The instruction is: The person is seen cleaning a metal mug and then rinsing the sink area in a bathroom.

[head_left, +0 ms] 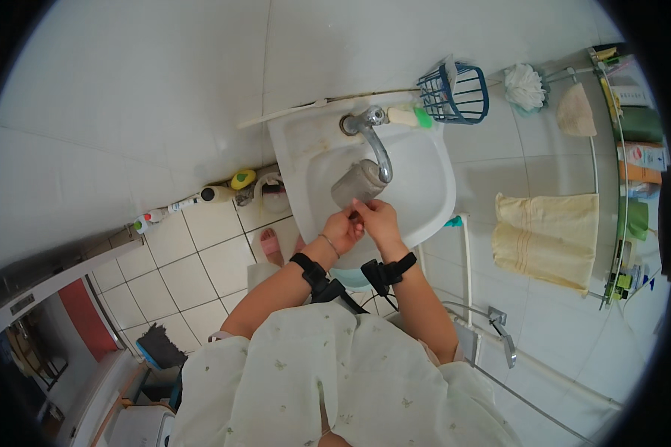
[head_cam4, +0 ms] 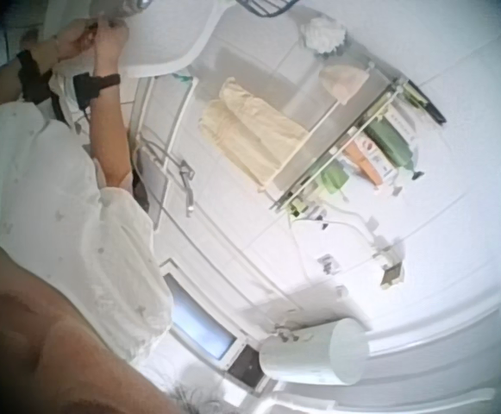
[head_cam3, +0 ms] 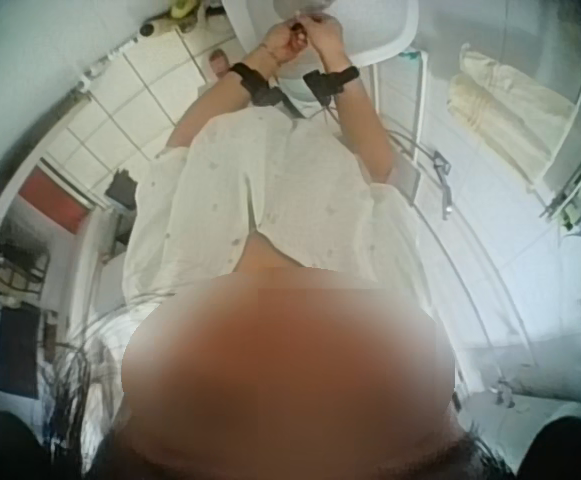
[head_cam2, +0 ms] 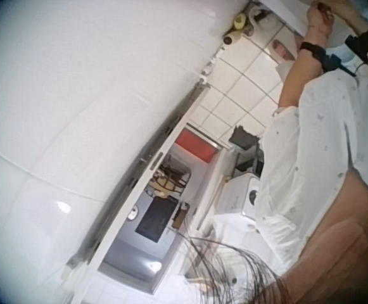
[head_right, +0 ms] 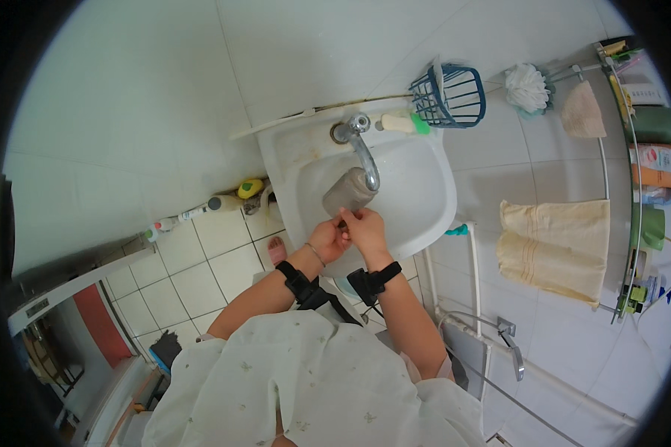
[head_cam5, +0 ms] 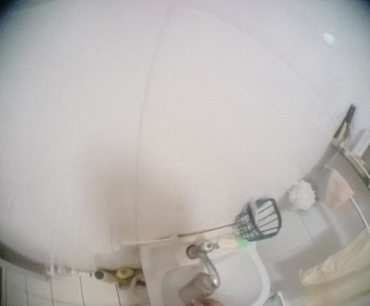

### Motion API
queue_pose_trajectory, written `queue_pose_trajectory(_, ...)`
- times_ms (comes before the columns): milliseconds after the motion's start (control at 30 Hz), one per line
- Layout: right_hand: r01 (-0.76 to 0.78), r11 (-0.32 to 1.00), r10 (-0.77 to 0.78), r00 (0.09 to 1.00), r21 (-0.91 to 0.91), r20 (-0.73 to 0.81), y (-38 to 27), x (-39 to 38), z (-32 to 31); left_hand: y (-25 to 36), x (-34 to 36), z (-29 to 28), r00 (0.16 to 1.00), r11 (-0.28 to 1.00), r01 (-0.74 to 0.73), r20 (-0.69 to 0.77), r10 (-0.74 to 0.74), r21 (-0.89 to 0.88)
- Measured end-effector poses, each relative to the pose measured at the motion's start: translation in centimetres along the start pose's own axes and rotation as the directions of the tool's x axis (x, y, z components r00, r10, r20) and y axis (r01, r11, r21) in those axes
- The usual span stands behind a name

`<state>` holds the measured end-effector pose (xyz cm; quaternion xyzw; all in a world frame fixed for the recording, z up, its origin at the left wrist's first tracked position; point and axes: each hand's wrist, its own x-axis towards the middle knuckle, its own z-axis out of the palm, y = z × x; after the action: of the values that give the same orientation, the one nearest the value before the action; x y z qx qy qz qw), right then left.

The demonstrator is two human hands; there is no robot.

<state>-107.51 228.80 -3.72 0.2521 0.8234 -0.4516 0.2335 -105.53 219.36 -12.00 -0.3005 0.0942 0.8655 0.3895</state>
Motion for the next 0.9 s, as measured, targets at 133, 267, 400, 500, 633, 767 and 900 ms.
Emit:
queue_pose_trajectory(133, 0.105, 0.991, -0.115, 0.986, -0.083, -0.124, 0.8, 0.1, 0.0, 0.9, -1.4, 1.9, 0.993, 0.971, 0.066, -0.106, -0.042, 0.230)
queue_pose_trajectory(267, 0.121, 0.990, -0.115, 0.990, 0.073, -0.078, 2.1, 0.2, -0.2, 0.8, -3.7, 4.3, 0.944, 0.710, 0.111, -0.297, 0.143, 0.696)
queue_pose_trajectory(400, 0.150, 0.989, -0.150, 0.986, -0.018, -0.068, 1.3, -0.6, -0.4, 0.3, -3.4, 2.6, 0.903, 0.563, -0.210, -0.063, 0.425, 0.799)
queue_pose_trajectory(500, 0.223, 0.959, -0.241, 0.967, -0.175, -0.087, 0.3, -1.4, -0.4, 0.6, -3.1, 2.5, 0.923, 0.640, -0.192, -0.085, 0.376, 0.744)
queue_pose_trajectory(633, 0.331, 0.898, -0.366, 0.928, -0.291, -0.074, 1.2, -1.8, -0.3, 1.0, -3.8, 4.0, 0.945, 0.697, -0.135, -0.120, 0.304, 0.704)
queue_pose_trajectory(767, 0.373, 0.751, -0.364, 0.922, -0.545, 0.129, 0.3, -2.3, -2.0, 1.6, -3.6, 4.0, 0.953, 0.711, -0.047, -0.181, 0.242, 0.702)
queue_pose_trajectory(900, 0.374, 0.701, -0.415, 0.906, -0.608, 0.079, -7.5, -3.3, -6.1, 1.8, -2.6, 1.7, 0.965, 0.619, -0.017, -0.148, 0.214, 0.785)
